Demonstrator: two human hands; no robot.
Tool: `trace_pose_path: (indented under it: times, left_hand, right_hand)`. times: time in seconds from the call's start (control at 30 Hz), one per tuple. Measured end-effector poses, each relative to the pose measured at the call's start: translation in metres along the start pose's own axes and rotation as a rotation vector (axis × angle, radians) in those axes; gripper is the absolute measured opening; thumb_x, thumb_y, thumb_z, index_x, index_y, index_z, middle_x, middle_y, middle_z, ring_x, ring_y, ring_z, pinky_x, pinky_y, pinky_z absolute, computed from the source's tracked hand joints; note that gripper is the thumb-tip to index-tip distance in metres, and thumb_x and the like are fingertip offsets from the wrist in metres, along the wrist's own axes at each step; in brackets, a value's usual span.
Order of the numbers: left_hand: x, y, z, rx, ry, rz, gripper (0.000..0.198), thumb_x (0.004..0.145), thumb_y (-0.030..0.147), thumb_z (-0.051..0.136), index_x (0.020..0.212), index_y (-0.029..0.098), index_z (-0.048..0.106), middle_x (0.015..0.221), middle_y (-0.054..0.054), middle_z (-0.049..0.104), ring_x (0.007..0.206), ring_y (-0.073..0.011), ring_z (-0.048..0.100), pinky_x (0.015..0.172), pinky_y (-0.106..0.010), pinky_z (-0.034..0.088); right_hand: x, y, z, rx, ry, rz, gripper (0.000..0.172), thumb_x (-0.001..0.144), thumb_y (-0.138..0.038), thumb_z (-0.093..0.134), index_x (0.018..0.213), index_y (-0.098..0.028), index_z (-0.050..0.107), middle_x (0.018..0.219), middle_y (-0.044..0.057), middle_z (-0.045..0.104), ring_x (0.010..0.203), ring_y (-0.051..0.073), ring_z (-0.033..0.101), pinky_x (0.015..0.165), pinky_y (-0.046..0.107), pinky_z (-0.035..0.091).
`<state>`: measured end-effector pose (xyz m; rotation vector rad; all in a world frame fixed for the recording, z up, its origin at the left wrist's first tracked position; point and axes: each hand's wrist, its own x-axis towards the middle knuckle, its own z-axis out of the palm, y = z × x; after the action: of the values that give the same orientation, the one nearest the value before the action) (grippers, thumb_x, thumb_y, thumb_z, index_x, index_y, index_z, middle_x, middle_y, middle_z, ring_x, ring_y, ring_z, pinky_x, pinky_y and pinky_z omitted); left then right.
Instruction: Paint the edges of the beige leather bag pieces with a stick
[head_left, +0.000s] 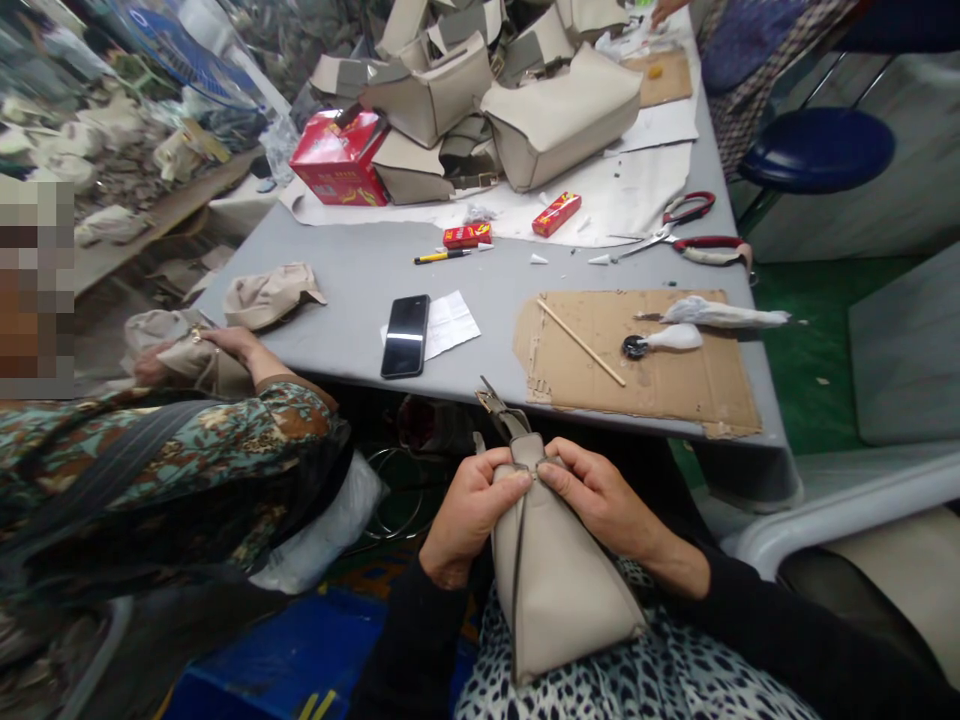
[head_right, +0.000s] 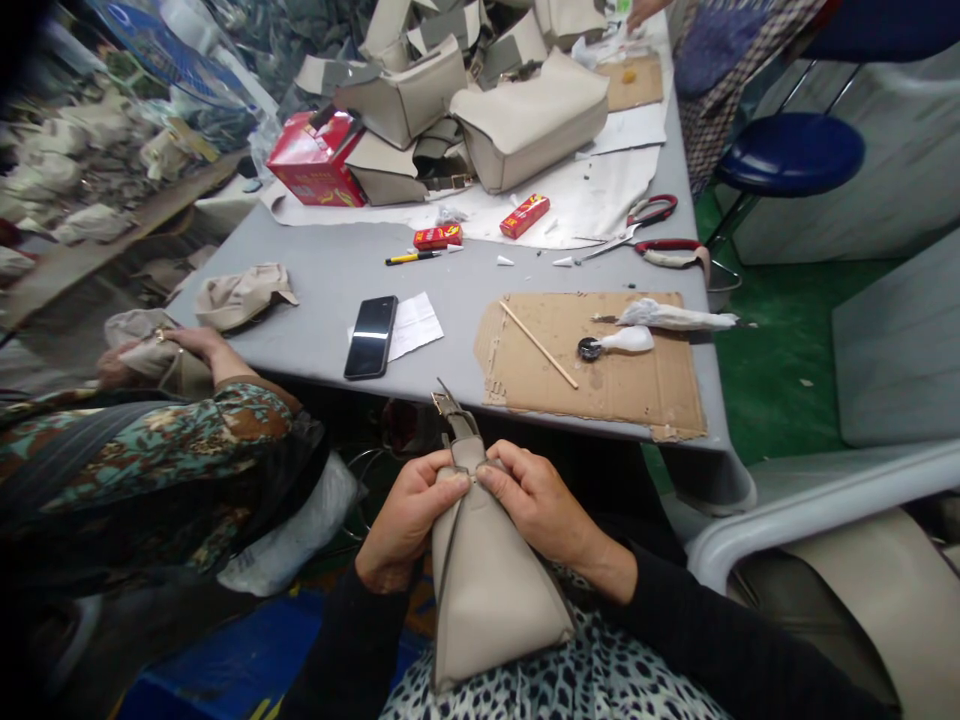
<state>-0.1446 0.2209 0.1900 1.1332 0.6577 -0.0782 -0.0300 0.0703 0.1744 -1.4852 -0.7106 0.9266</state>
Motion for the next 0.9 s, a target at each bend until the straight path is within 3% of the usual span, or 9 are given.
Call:
trace_pose_path:
  times: [0.9]
  left_hand:
    - [0.0009,-0.0025,-0.0012,-0.034,0.0,-0.009,0.04,0.075,0.038,0.086,0.105,0.014,0.078,0.08,-0.004,0.071,0.066,-0.0125,0.059,0.061,-0.021,0.047]
  right_hand:
    - [-0.0014,0.0007,0.0008,0.03,-0.003,0.018,0.03,0.101,-0.046,0.054,0.086,-0.021,0.055,0.075,-0.003,0.048,0.071,0.014,0.045,0.065,0.027,0.036]
